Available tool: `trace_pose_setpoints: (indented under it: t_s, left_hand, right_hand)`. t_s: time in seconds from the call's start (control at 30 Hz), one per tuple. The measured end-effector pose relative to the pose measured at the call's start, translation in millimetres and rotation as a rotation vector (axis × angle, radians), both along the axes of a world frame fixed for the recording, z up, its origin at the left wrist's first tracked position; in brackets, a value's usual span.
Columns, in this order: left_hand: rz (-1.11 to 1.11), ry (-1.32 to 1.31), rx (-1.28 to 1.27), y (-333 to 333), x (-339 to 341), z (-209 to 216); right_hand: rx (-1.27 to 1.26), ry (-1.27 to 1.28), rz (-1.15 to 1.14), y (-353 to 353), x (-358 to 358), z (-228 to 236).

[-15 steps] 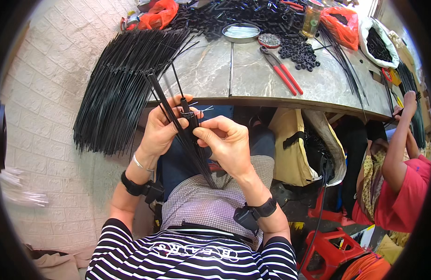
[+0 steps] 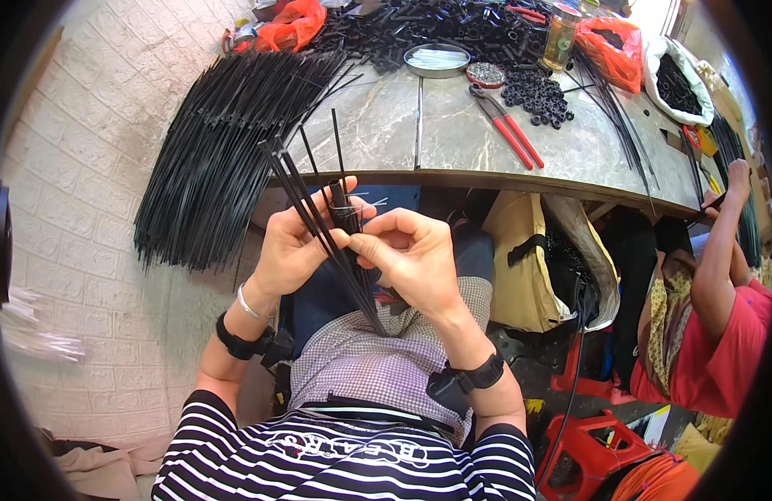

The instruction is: The recorder is assembling umbrella ribs or similar black rods by inserting them into a central plastic hub and using pliers to secure them.

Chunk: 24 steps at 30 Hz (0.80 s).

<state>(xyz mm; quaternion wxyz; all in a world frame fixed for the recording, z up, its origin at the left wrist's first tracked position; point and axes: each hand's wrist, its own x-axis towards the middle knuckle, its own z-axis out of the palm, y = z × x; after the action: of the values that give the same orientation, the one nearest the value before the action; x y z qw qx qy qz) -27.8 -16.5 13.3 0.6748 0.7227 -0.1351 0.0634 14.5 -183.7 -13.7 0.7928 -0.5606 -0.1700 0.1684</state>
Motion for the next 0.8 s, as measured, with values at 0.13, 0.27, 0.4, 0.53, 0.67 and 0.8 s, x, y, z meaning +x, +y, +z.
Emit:
trace_pose_setpoints:
  t_s: [0.13, 0.27, 0.4, 0.53, 0.67, 0.8]
  left_hand:
    - [-0.015, 0.054, 0.002, 5, -1, 6]
    - [-0.023, 0.012, 0.003, 13, -2, -2]
    - [-0.040, 0.012, -0.082, 16, -1, -8]
    - [-0.075, 0.013, -0.076, 23, -2, -12]
    - [-0.013, 0.040, -0.228, 19, -3, -19]
    - [-0.028, 0.037, -0.262, 19, -4, -18]
  right_hand:
    - [0.102, 0.024, 0.064, -3, -1, 2]
    - [0.103, 0.192, 0.185, -6, 4, 1]
    - [0.130, 0.213, 0.193, -3, 1, 0]
    - [0.133, 0.162, 0.143, 3, -5, 0]
    - [0.089, 0.005, 0.053, 9, -11, -3]
    - [0.104, -0.038, 0.007, 10, -12, -1]
